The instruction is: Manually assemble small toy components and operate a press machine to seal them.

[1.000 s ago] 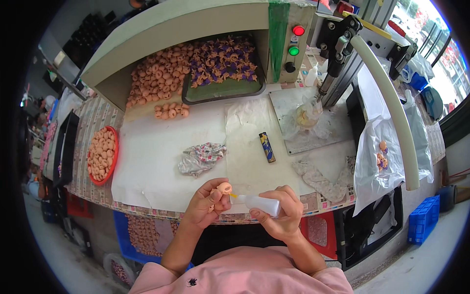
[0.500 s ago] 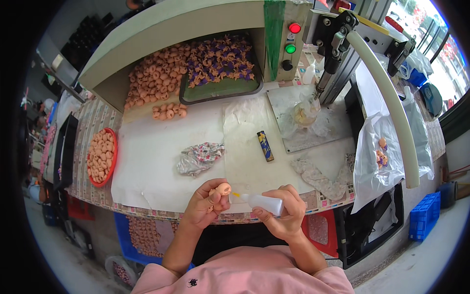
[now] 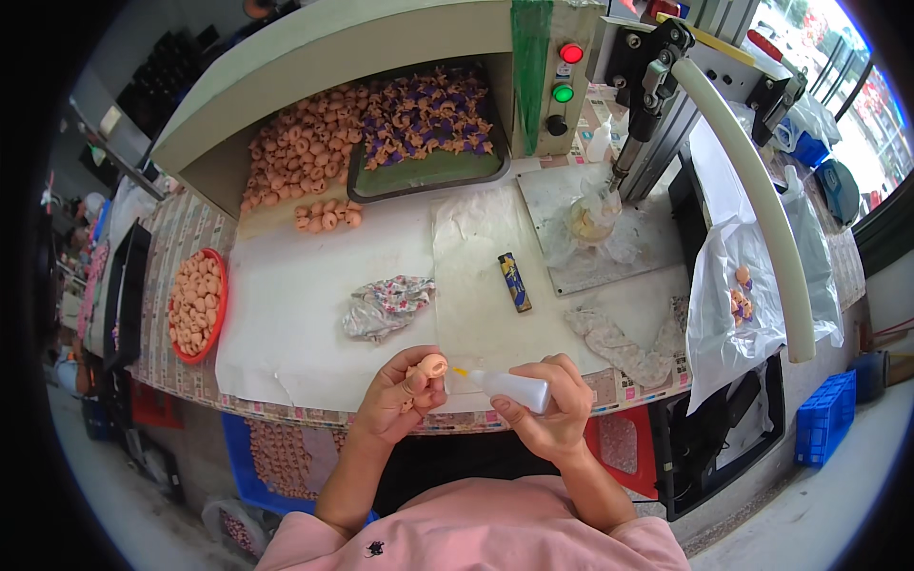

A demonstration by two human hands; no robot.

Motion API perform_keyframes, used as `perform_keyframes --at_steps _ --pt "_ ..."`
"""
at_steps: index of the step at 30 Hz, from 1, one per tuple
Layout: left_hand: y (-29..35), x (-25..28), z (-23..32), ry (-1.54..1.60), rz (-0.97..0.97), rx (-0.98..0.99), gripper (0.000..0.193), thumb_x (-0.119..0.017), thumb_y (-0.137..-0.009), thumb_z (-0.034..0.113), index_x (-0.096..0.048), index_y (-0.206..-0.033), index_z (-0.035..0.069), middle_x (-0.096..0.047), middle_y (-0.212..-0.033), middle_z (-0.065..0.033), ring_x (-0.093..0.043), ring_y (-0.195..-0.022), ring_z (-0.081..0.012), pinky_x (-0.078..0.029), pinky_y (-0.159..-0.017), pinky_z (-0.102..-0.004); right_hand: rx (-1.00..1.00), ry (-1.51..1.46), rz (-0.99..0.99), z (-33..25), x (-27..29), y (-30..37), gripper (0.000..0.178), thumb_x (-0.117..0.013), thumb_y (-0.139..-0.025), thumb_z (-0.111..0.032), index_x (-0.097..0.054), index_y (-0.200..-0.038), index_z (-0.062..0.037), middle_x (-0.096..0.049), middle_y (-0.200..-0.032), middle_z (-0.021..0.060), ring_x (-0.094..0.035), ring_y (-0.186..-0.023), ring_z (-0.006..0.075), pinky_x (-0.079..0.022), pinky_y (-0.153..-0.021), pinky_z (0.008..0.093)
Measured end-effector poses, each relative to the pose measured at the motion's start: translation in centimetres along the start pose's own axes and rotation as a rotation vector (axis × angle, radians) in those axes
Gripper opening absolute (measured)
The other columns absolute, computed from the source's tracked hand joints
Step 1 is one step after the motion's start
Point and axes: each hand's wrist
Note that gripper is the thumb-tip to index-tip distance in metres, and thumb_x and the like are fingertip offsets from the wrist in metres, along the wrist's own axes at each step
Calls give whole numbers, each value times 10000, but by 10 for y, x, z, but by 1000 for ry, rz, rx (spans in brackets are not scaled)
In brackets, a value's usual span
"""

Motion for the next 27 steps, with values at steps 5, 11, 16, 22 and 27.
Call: perform_keyframes --at_steps 5,11,16,22,27 --pt "7 3 5 119 -15 2 390 -657 -888 175 -558 -1247 61 -606 -1128 -85 -579 -944 -163 -477 -735 -300 11 -51 16 1 -5 -1 309 -808 -698 -194 -632 -876 -14 -578 -773 57 -526 -693 165 -407 -593 277" --pt "24 -4 20 276 -63 37 354 -567 -952 229 -528 -1259 58 -611 -1092 -88 -587 -903 -164 -497 -759 -307 -141 10 -104 4 -46 -21 331 -773 -737 -71 -581 -1000 -9 -602 -925 87 -578 -749 211 -456 -646 293" --pt "45 -1 27 386 -99 23 370 -557 -958 253 -508 -1265 52 -598 -1108 -95 -581 -892 -163 -501 -770 -315 31 187 -256 1 -82 -45 324 -740 -765 -112 -570 -1023 -16 -622 -963 130 -594 -861 291 -457 -762 375" --pt "67 -7 48 357 -39 -22 392 -581 -943 187 -496 -1299 44 -582 -1146 -98 -582 -917 -155 -507 -778 -309 170 323 -317 -7 -91 -81 293 -679 -795 -115 -578 -1054 -22 -624 -1002 141 -552 -996 333 -416 -874 426" --pt "80 -1 57 327 -59 -37 413 -581 -932 118 -489 -1331 57 -576 -1166 -95 -577 -964 -144 -511 -778 -304 321 367 -171 20 -115 -175 307 -647 -799 -83 -586 -1092 -16 -601 -1118 144 -531 -1050 365 -412 -929 445"
Point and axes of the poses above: each hand's wrist, its own y-axis away from the middle knuckle, its own x-axis out of the back of the hand, z = x × y
